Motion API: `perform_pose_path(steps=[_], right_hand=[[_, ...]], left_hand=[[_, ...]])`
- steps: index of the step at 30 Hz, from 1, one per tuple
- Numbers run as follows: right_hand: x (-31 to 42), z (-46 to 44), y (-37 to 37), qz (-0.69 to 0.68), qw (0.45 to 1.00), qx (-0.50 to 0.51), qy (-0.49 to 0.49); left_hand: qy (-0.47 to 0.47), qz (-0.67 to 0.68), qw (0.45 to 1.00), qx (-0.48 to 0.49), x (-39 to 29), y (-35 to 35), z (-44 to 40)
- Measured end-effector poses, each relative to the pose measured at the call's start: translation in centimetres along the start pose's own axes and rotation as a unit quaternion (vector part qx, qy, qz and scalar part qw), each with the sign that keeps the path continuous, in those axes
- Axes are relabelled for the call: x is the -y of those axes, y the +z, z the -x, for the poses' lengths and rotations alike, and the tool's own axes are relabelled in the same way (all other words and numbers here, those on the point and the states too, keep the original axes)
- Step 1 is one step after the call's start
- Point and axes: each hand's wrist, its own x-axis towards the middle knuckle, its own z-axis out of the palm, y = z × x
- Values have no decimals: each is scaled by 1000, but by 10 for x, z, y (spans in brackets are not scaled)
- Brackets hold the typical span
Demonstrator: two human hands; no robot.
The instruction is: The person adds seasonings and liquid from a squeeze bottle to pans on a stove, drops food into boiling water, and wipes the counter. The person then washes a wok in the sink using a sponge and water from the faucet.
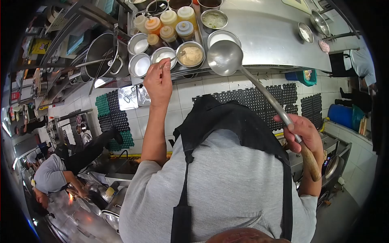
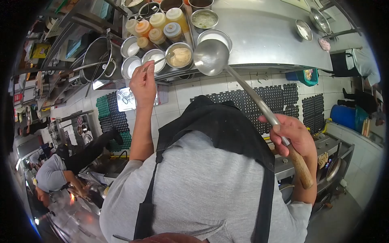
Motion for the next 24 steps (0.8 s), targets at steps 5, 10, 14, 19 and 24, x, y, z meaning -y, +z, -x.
perform_pose_path(steps=[5,10,14,19,24], right_hand=[[-12,15,-11,-23,999,-25,-7],[-23,21,-16,-42,998,-36,-13],[-26,23,-16,-69,997,-31,-8],[-32,23,-17,-65,997,-43,-10],[-31,22,-16,-51,998,-45,-11]], left_hand=[[-19,-15,999,37,9,16,1],[-6,-9,999,30,17,27,3],[-20,-2,999,38,20,35,5],[-146,87,985,1,48,44,6],[-280,156,947,-9,53,36,3]])
